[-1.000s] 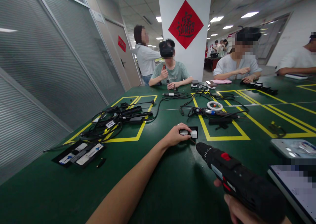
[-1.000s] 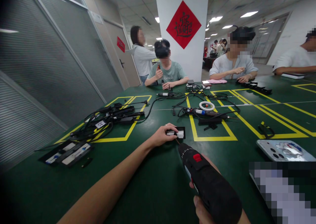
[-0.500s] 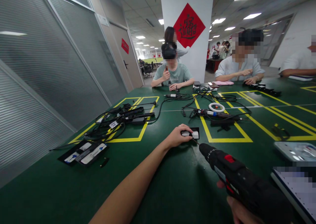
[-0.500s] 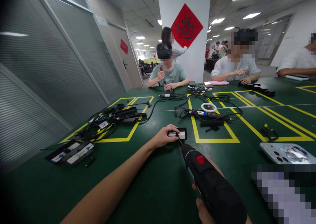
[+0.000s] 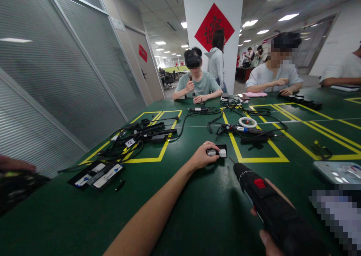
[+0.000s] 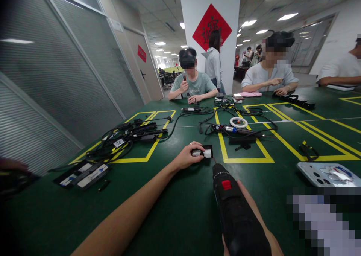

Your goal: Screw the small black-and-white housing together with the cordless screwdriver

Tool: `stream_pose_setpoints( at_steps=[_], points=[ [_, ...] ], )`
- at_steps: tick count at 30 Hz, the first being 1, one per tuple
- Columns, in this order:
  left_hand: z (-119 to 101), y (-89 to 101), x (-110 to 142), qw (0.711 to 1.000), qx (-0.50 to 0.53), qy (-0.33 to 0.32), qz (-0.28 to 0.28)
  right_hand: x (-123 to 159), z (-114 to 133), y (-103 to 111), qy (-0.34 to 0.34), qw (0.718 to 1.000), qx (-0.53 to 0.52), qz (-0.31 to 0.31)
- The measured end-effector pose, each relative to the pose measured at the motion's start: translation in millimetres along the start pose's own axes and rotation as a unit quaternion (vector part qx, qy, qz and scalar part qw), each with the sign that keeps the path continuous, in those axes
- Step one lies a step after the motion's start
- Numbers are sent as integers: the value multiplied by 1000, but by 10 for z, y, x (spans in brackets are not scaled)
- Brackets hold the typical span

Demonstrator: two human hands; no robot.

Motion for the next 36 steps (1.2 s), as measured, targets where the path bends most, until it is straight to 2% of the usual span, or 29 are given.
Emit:
stream_pose_setpoints(
  at_steps=[3, 5, 9, 12, 17, 21, 25, 30, 33, 36],
  points=[
    [-9, 3, 1, 1000, -8, 2, 0, -23, 40, 48, 26, 1000, 8, -4],
    [-7, 4, 6, 1000, -14, 5, 1, -18, 64, 49, 38, 999, 31, 16],
    [-6, -1, 28, 999, -34, 6, 5, 49, 71, -104, 8, 986, 92, 140],
    [-34, -6, 55, 998, -59, -7, -4, 124, 71, -254, -41, 956, 175, 231],
    [-164, 46, 137, 984, -160, -62, -47, 187, 174, -494, -62, 915, 270, 292],
    [-278, 56, 209, 959, -248, -133, -29, 205, 274, -661, -80, 898, 324, 288],
    [-305, 36, 222, 948, -282, -149, -18, 200, 372, -735, -52, 900, 354, 248],
    [-317, -22, 202, 937, -316, -146, -11, 158, 345, -682, -32, 907, 373, 192],
    [-320, -36, 198, 932, -332, -143, -11, 153, 313, -641, -25, 907, 381, 180],
    [-328, -39, 202, 932, -332, -142, -13, 182, 354, -563, -17, 895, 405, 186]
  ],
)
Point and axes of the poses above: each hand's wrist, its own x-axis away from the middle knuckle, its own y-axis out of the back of the hand, z = x × y, the point moved 6 cm from there along -x, towards the middle knuckle, and after that the axes turned 1 degree about z, right-handed, at the moved point
